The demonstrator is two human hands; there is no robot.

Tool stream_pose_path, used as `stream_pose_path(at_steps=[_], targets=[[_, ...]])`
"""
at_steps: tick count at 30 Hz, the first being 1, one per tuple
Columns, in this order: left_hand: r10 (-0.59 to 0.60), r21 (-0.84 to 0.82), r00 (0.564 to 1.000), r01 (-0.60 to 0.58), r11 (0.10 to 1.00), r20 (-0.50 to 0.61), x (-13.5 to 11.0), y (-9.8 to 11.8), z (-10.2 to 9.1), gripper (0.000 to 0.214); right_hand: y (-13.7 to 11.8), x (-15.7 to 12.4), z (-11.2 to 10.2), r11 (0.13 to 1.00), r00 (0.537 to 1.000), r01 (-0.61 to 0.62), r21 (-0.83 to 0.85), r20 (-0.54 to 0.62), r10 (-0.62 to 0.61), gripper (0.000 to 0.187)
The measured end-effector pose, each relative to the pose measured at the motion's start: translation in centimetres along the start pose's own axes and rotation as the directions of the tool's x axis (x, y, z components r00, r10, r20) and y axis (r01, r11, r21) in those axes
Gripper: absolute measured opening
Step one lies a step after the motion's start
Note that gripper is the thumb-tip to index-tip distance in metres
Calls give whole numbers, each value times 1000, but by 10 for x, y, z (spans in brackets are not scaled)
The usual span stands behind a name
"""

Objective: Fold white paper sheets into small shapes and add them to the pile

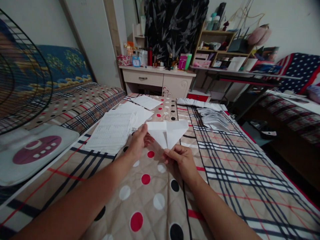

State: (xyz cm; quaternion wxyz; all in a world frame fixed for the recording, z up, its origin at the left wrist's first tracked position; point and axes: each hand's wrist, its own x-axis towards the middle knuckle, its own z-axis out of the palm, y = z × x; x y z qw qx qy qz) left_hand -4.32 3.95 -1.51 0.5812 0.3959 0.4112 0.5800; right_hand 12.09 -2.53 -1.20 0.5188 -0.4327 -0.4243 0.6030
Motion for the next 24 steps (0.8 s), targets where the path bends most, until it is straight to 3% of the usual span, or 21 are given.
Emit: stream_pose_path(at_steps=[2,5,11,14,16,17,20,22,24], targets=[[-21,110,995,10,994,100,-7,-4,7,47,0,1,0,1000,1000,4,-31,20,-3,25],[-47,250,990,12,968,133,-14,-6,11,37,-1,4,-3,992,999,34,-120,14,-33,30],[-244,516,937,84,852,250,-16,-2,5,31,-8,19,-27,981,961,108,-161,-235,-145,38],[-201,581,950,26,814,240,-14,-4,4,31,-10,25,-43,949,954,85,-305,-249,-165,44],[-44,653,976,-108,750,213,-12,-6,2,47,-11,27,-50,844,944,62,-532,-243,-223,46],[59,709,974,-199,677,217,-11,-7,1,56,-11,27,-53,744,936,43,-666,-234,-264,47],[289,823,893,-436,364,346,-8,-9,-2,71,-11,26,-56,349,911,31,-937,-117,-396,54],[314,820,834,-529,220,454,-7,-10,-1,74,-11,26,-58,185,900,105,-977,14,-436,59],[274,815,816,-559,153,509,-9,-11,3,77,-9,28,-60,132,890,185,-974,109,-442,62]])
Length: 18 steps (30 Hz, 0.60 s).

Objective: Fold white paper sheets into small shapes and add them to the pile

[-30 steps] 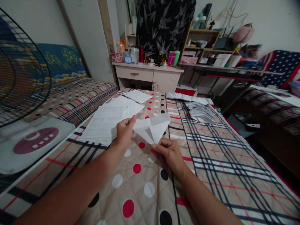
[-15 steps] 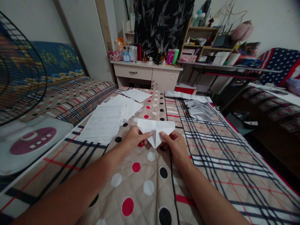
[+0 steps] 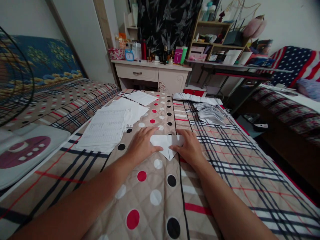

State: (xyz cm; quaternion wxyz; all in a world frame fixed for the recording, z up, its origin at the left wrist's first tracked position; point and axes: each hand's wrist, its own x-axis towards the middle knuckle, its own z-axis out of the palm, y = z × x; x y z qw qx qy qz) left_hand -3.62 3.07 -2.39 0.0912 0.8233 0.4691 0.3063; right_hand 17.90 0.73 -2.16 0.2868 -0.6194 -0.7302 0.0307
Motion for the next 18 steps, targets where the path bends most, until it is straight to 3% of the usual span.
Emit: stream_pose_path(at_steps=[5,10,13,18], targets=[[-40,83,995,33,996,90,7,13,6,75,6,2,7,996,997,65,66,33,-68,63],[-22,147,989,0,989,149,24,12,5,56,13,6,8,990,997,67,121,37,-72,45],[-18,135,980,-9,991,201,33,7,4,44,19,10,7,988,997,58,143,43,-65,37],[-1,30,979,-5,1000,203,33,0,8,42,26,13,7,982,995,69,175,55,-79,40]])
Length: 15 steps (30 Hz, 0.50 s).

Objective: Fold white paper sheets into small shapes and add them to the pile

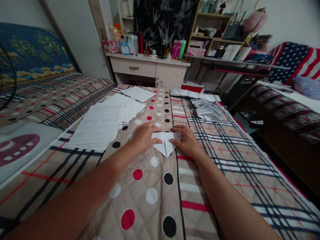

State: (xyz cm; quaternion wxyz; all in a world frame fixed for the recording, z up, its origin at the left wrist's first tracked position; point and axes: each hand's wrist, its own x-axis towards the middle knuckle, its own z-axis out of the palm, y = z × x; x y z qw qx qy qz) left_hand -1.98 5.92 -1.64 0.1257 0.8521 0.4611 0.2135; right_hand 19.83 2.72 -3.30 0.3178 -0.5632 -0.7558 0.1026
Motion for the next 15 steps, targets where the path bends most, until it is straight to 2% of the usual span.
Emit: stream_pose_path(at_steps=[6,11,15], targets=[[28,-32,998,-29,999,-54,-7,0,3,37,0,-1,1,1000,1000,9,22,-26,-8,38],[17,15,999,-17,1000,-40,-6,0,2,46,-1,-1,1,999,999,5,43,-37,-4,38],[19,20,999,-19,1000,-27,-4,-2,1,40,-1,-1,2,996,998,3,87,-61,2,37]])
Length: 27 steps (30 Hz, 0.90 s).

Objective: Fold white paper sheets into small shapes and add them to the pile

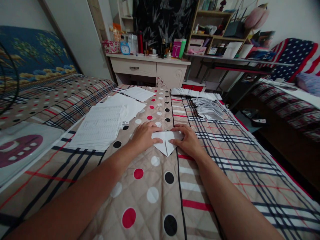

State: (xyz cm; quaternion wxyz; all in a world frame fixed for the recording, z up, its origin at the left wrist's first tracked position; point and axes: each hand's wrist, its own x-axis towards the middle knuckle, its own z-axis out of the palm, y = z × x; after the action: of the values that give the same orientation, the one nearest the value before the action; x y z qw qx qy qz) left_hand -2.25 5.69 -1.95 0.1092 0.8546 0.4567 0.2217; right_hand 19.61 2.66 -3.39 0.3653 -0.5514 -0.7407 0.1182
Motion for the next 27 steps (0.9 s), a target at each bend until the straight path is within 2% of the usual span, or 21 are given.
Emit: stream_pose_path(at_steps=[5,10,16,21,23,27], targets=[[2,21,999,-1,1000,-45,-1,6,-3,40,-4,0,0,994,999,6,107,-48,-1,35],[41,76,995,-34,997,-90,-3,14,-7,35,-14,1,-5,985,997,35,167,-73,-23,20],[110,51,992,-107,993,-59,-3,12,-6,23,-16,-2,-5,969,998,-21,247,-47,34,4],[123,-8,991,-124,992,-53,-4,10,-4,8,-14,-4,-1,945,994,-87,315,-41,105,4],[101,-36,994,-103,994,-52,-4,9,-3,4,-12,-4,0,943,993,-89,320,-45,109,8],[20,-84,996,-28,996,-90,-4,7,1,7,-7,-5,3,946,992,-102,306,-40,120,14]])
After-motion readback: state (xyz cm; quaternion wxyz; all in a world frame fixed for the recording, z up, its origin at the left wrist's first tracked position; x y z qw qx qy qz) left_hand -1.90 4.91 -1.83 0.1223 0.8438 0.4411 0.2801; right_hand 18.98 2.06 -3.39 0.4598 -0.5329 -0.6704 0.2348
